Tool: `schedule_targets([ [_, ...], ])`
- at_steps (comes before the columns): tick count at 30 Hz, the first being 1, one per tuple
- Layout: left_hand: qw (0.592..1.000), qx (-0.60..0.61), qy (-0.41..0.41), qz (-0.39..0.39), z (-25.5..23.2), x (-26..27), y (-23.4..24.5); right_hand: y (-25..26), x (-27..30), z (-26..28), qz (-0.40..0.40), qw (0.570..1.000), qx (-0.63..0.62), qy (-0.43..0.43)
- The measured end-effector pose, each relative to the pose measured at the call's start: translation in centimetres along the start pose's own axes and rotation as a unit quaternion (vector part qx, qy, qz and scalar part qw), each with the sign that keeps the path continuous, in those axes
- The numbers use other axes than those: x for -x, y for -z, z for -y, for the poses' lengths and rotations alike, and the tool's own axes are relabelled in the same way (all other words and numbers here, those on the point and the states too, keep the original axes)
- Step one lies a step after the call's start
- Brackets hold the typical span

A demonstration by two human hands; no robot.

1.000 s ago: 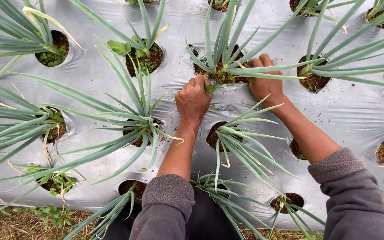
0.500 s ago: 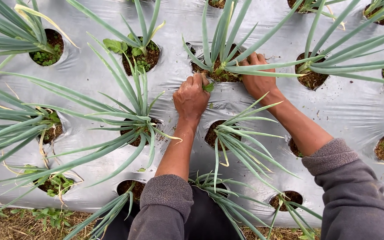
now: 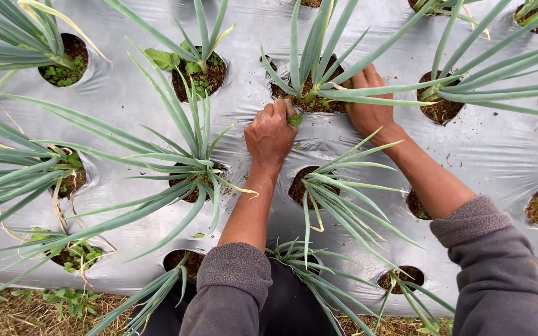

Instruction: The person sits on the ground between rows of onions planted in plastic mulch and removes small weeds by hand from around the onion bases. The person pulls the weeds out of the soil and discards them to the side.

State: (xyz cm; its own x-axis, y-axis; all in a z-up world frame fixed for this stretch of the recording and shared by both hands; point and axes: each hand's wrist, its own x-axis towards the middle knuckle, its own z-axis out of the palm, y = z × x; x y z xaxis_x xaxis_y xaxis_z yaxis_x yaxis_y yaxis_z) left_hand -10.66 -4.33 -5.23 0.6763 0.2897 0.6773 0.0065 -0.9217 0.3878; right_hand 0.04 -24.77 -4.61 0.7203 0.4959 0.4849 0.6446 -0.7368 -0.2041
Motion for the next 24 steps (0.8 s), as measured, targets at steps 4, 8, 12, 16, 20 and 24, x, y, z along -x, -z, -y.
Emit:
schedule_targets([
  [4,1.000,-0.004,-0.003,0.002,0.3,0.1,-0.2,-0.8,1.4,-1.5,-0.094,0.986,-0.107,-0.085],
  [8,1.000,-0.008,-0.007,0.002,0.1,0.2,-0.3,-0.6,1.5,-1.1,-0.045,0.995,-0.069,-0.053],
  [12,1.000,0.006,0.003,0.020,0.0,-0.1,0.4,-0.2,0.7,0.8,0.028,0.999,-0.009,0.034],
  [16,1.000,0.001,0.000,0.013,0.0,0.2,0.0,-1.7,1.3,-0.7,0.075,0.996,-0.018,0.041],
  [20,1.000,-0.011,-0.005,0.006,-0.1,0.2,0.1,-4.8,1.9,-2.3,0.115,0.993,0.027,0.023],
  [24,1.000,-0.027,-0.007,-0.005,0.0,0.4,-0.3,-4.1,1.5,-1.7,0.127,0.992,0.004,0.017],
])
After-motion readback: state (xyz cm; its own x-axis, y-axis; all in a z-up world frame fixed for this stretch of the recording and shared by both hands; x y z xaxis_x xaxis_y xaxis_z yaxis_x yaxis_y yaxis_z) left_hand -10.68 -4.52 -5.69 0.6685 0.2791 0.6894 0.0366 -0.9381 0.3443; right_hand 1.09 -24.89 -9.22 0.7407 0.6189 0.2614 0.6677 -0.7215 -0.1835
